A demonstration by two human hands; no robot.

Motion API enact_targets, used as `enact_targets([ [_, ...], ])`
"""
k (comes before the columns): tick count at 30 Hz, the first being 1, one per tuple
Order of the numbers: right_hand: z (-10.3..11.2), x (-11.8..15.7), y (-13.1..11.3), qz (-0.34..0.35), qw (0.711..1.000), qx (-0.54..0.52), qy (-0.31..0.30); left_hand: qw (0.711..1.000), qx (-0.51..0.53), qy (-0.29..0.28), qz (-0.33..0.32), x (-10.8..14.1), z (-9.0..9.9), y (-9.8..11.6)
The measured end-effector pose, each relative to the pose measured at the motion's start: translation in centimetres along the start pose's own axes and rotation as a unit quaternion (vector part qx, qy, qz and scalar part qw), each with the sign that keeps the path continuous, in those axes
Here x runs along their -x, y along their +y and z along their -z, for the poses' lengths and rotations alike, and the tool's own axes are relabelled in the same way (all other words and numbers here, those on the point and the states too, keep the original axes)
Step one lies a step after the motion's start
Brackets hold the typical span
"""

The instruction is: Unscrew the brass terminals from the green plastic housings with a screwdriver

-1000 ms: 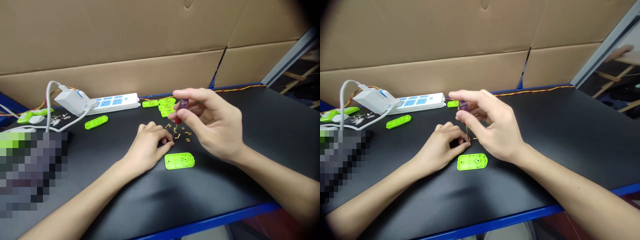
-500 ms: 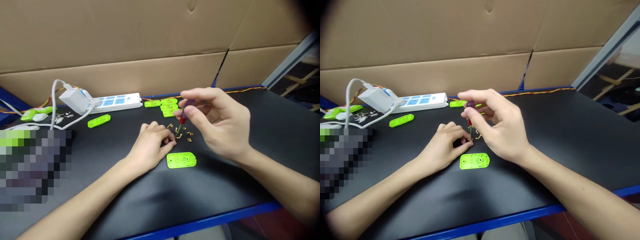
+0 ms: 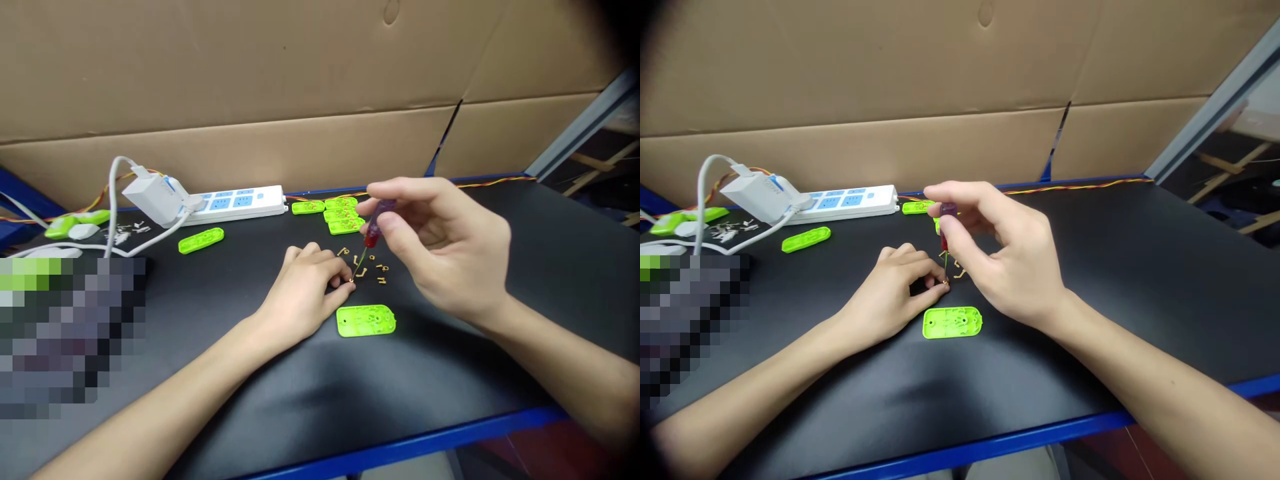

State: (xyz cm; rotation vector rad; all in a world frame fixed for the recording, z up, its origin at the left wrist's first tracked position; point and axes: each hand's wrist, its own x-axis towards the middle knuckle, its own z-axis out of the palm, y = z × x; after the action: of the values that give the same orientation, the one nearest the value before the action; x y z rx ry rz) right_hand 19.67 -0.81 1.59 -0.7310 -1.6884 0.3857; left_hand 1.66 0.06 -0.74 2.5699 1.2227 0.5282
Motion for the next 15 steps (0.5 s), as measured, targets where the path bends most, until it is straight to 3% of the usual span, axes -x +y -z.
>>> enact_targets([
  [7, 0.0, -0.1, 0.8, 0.032, 0.997, 0.056, 0.033, 1.0, 0.008, 0.0, 0.004, -0.1, 0.0, -0.1],
  [15, -0.2, -0.1, 0.9, 0.033, 0.998, 0.039, 0.028, 1.0, 0.013, -0.001, 0.005, -0.1, 0.0, 0.0],
])
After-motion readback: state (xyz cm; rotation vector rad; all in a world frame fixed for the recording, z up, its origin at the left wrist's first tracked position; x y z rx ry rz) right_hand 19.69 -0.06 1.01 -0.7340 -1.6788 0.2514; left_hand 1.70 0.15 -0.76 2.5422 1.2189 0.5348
